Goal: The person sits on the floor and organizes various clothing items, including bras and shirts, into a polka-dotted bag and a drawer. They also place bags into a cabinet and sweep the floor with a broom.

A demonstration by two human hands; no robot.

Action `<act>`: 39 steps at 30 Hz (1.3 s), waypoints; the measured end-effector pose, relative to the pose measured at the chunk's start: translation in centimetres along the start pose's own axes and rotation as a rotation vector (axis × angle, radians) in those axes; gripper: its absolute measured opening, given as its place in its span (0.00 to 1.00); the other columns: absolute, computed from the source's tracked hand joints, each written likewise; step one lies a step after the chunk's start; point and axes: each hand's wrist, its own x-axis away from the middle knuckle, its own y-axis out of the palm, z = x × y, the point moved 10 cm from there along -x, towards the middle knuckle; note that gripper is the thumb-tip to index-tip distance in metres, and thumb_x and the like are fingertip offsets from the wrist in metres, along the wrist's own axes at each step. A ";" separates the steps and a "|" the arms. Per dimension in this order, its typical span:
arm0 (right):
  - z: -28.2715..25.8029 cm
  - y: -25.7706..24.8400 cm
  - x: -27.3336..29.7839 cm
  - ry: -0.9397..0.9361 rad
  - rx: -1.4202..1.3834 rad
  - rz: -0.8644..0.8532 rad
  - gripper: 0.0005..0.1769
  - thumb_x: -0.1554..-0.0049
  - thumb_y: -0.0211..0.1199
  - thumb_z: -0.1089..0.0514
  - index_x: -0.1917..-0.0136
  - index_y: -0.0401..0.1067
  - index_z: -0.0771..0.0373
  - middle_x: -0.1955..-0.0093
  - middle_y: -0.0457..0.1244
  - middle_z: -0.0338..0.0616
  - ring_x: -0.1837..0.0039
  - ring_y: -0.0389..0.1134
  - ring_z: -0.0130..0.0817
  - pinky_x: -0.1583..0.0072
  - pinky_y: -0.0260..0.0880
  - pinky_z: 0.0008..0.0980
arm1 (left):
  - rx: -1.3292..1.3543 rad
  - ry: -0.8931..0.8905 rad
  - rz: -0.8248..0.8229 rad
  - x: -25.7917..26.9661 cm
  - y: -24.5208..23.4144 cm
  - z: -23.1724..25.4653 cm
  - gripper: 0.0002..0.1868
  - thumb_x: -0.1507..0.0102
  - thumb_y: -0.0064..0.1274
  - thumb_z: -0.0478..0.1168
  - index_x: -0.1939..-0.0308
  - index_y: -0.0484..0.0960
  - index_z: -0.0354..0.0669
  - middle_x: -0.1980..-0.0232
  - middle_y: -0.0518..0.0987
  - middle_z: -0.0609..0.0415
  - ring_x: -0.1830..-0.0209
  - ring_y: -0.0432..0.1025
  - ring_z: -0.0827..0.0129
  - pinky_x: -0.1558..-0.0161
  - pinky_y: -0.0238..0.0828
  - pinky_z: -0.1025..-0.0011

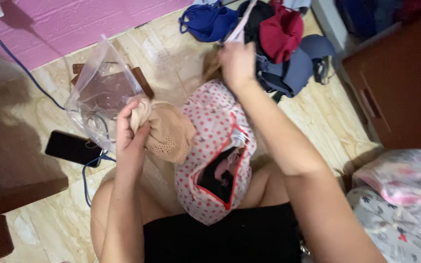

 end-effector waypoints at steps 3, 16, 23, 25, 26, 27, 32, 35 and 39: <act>5.0 -10.9 1.7 0.038 -0.017 0.209 0.09 0.51 0.68 0.55 0.55 0.74 0.52 0.60 0.63 0.44 0.56 0.66 0.44 0.54 0.59 0.48 | -0.115 0.078 0.004 -0.1 1.2 2.6 0.23 0.29 0.48 0.27 0.29 0.66 0.40 0.30 0.69 0.50 0.31 0.65 0.70 0.29 0.61 0.75; 1.9 -43.0 13.3 -0.164 -0.714 0.673 0.20 0.49 0.72 0.66 0.43 0.82 0.52 0.61 0.56 0.41 0.56 0.61 0.40 0.55 0.60 0.35 | -0.715 0.641 -0.018 4.4 15.1 16.1 0.35 0.46 0.70 0.34 0.41 0.65 0.39 0.40 0.72 0.44 0.35 0.68 0.52 0.33 0.62 0.60; 4.5 -44.1 15.3 -0.251 -0.760 0.459 0.24 0.45 0.63 0.73 0.35 0.77 0.62 0.50 0.59 0.42 0.46 0.64 0.33 0.45 0.68 0.29 | -0.666 0.755 0.216 6.2 10.2 24.6 0.06 0.31 0.54 0.25 0.54 0.74 0.35 0.55 0.73 0.48 0.53 0.71 0.60 0.46 0.68 0.69; 6.2 -40.4 14.6 -0.068 -1.014 0.222 0.19 0.43 0.68 0.61 0.37 0.79 0.56 0.49 0.61 0.40 0.51 0.63 0.29 0.50 0.66 0.29 | -0.481 0.818 0.188 7.0 9.1 26.7 0.06 0.28 0.51 0.24 0.50 0.71 0.34 0.50 0.72 0.49 0.49 0.69 0.63 0.42 0.67 0.71; 6.2 -38.0 14.7 0.022 -1.139 0.089 0.18 0.42 0.71 0.56 0.38 0.79 0.54 0.48 0.62 0.38 0.54 0.63 0.27 0.52 0.65 0.29 | -0.392 0.778 0.153 7.1 8.5 27.0 0.08 0.29 0.48 0.25 0.47 0.71 0.35 0.48 0.73 0.52 0.47 0.70 0.67 0.39 0.68 0.72; 6.3 -37.8 14.8 0.013 -1.157 0.175 0.26 0.43 0.73 0.53 0.33 0.74 0.54 0.42 0.61 0.39 0.48 0.63 0.27 0.46 0.66 0.28 | -0.358 0.741 0.103 7.2 9.0 26.7 0.10 0.31 0.45 0.25 0.46 0.71 0.36 0.47 0.74 0.54 0.45 0.71 0.69 0.37 0.68 0.73; 2.3 -33.4 15.0 -0.072 -1.163 0.305 0.70 0.59 0.83 0.46 0.19 0.41 0.70 0.20 0.46 0.53 0.20 0.49 0.46 0.23 0.50 0.40 | -0.216 0.617 -0.271 8.1 14.4 22.4 0.18 0.38 0.37 0.23 0.47 0.73 0.36 0.46 0.74 0.53 0.39 0.69 0.72 0.29 0.63 0.74; -3.1 -28.3 15.8 -0.223 -1.848 -0.052 0.63 0.55 0.82 0.52 0.18 0.48 0.69 0.20 0.51 0.49 0.19 0.50 0.37 0.20 0.49 0.37 | 0.015 0.366 -0.424 8.3 16.7 17.8 0.16 0.34 0.39 0.27 0.43 0.71 0.38 0.47 0.72 0.54 0.44 0.66 0.74 0.32 0.61 0.73; -5.2 -22.6 17.5 0.088 -2.300 -0.265 0.48 0.50 0.79 0.61 0.22 0.60 0.71 0.28 0.62 0.50 0.27 0.64 0.37 0.25 0.63 0.39 | -0.208 0.413 -0.363 8.0 15.6 16.4 0.16 0.30 0.39 0.31 0.38 0.68 0.37 0.41 0.71 0.52 0.38 0.65 0.70 0.26 0.59 0.69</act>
